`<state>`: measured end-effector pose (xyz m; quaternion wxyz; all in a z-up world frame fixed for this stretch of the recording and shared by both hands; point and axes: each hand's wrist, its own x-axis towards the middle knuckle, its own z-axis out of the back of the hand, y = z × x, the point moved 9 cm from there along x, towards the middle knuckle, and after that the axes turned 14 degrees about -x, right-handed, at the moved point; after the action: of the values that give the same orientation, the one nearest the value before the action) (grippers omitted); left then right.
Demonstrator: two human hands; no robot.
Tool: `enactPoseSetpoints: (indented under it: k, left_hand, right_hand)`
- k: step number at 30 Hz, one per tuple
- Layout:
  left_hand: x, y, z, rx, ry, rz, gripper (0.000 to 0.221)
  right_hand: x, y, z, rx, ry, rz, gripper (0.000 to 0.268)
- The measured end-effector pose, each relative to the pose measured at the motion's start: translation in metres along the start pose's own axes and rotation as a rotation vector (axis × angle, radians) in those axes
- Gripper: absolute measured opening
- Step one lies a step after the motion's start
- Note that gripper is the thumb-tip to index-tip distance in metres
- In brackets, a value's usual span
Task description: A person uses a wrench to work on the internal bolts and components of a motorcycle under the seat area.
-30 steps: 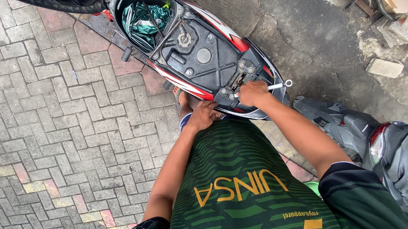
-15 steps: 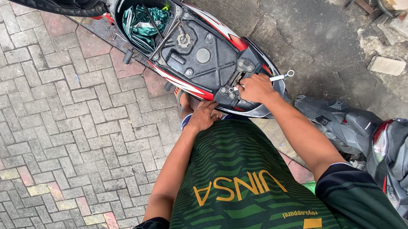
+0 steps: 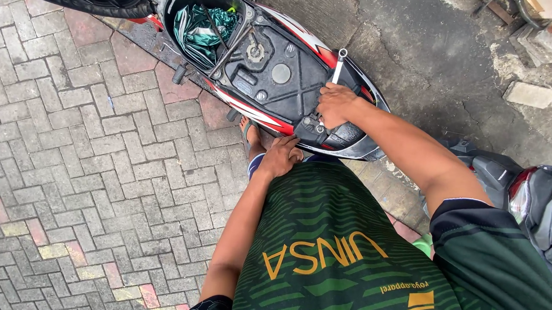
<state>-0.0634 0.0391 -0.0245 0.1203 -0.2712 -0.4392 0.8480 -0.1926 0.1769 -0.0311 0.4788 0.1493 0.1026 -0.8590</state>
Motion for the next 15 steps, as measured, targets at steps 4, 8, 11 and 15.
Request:
enactPoseSetpoints:
  k: [4,8,11,15]
  left_hand:
    - [0.002,0.007,-0.004,-0.03,-0.021,-0.016,0.057]
    - [0.002,0.012,-0.006,-0.037,-0.037,-0.02,0.056]
    - [0.003,0.014,-0.008,-0.044,-0.032,-0.014,0.055]
    - [0.007,0.021,-0.011,-0.051,-0.026,0.004,0.055]
  right_hand:
    - [0.011,0.002,-0.009,-0.05,-0.073,0.055,0.04]
    - [0.029,0.009,-0.021,-0.153,-0.059,0.126,0.038]
    - [0.025,0.009,-0.008,-0.067,-0.082,0.14,0.038]
    - [0.037,0.018,-0.019,-0.196,-0.157,0.213,0.034]
